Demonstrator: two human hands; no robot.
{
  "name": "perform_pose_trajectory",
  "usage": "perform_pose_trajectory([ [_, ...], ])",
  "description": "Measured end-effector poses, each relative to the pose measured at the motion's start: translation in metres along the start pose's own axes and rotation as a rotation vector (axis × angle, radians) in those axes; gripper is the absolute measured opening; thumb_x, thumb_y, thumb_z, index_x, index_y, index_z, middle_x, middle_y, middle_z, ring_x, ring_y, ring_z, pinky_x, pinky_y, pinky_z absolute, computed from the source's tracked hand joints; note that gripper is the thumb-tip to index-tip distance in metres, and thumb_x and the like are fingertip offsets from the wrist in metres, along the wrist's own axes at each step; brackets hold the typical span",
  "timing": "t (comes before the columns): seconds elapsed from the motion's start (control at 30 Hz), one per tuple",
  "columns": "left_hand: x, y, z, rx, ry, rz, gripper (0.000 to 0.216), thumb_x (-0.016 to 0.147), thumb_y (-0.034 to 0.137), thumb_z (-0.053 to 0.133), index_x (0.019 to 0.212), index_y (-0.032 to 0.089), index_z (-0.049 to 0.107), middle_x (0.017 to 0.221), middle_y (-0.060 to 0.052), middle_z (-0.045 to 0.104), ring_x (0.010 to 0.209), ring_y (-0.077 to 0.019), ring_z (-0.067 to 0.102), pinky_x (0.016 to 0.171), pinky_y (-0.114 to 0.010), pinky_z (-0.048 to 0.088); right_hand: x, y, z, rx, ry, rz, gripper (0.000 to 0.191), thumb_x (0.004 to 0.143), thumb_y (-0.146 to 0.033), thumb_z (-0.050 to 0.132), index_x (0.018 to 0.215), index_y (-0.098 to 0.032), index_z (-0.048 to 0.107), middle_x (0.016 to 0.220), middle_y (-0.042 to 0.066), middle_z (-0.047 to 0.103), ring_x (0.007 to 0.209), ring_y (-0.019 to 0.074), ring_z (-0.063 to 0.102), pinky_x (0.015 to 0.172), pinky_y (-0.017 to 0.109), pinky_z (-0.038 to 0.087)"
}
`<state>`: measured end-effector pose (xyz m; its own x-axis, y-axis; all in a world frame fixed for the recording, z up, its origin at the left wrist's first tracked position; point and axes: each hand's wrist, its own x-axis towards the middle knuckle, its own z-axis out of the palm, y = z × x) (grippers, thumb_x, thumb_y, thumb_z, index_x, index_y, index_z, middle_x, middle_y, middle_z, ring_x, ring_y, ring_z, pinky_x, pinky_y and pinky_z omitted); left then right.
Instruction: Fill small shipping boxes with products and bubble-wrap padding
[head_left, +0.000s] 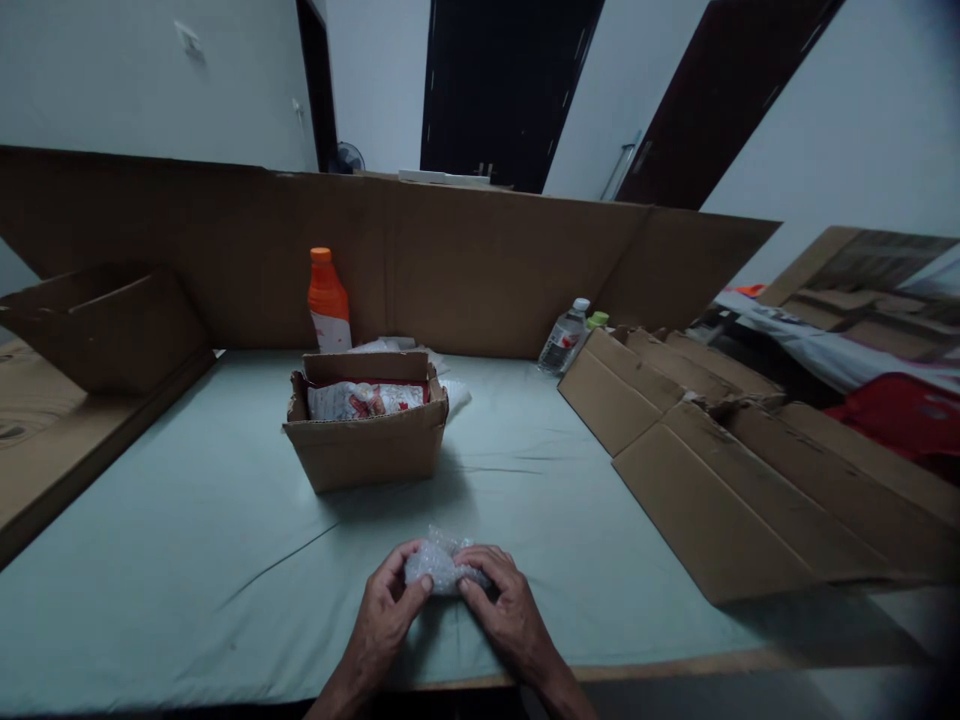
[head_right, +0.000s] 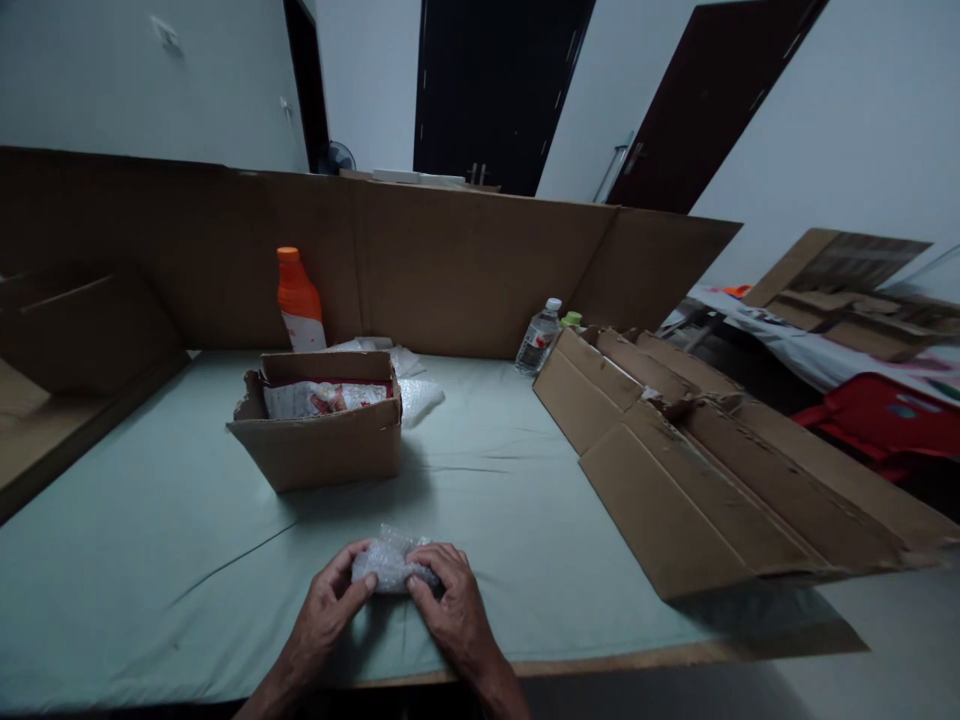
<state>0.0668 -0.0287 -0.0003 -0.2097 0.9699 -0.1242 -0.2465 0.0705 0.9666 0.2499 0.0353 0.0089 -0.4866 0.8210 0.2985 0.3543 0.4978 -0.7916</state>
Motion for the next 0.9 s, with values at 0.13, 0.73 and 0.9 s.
perform_pose_trajectory([
  [0.13, 0.0001, -0.0017, -0.0009, 0.007, -0.026, -0.001, 0.053, 0.077, 0.052, 0.072, 0.114, 0.015, 0.066, 0.104, -0.01, 0.072, 0.096, -0.0241, 0.063, 0.086, -0.031, 0.049, -0.0002, -0.0014, -0.0004, 0.009, -0.014, 0.017, 0.014, 0.086, -0.02, 0.061, 0.096, -0.023, 0.071, 0.099, 0.006, 0.073, 0.098, 0.0236, 0.064, 0.089, 0.036, 0.047],
  [0.73, 0.0012, -0.0093, -0.0055, 0.03, 0.009, -0.021, 0.065, 0.066, 0.057, 0.077, 0.113, 0.015, 0.065, 0.107, -0.013, 0.073, 0.097, -0.0281, 0.066, 0.087, -0.034, 0.051, 0.0004, -0.0059, -0.0007, 0.028, -0.007, -0.018, 0.013, 0.087, -0.019, 0.058, 0.093, -0.023, 0.068, 0.096, 0.003, 0.073, 0.096, 0.0214, 0.064, 0.088, 0.034, 0.046],
  [0.9, -0.0026, -0.0015, -0.0073, -0.033, -0.048, -0.067, 0.056, 0.076, 0.056, 0.072, 0.115, 0.016, 0.066, 0.111, -0.011, 0.072, 0.103, -0.0274, 0.065, 0.092, -0.034, 0.048, 0.0002, -0.0082, -0.0013, 0.04, -0.017, -0.011, 0.013, 0.087, -0.019, 0.058, 0.091, -0.023, 0.069, 0.096, 0.004, 0.074, 0.096, 0.0223, 0.065, 0.089, 0.036, 0.047],
])
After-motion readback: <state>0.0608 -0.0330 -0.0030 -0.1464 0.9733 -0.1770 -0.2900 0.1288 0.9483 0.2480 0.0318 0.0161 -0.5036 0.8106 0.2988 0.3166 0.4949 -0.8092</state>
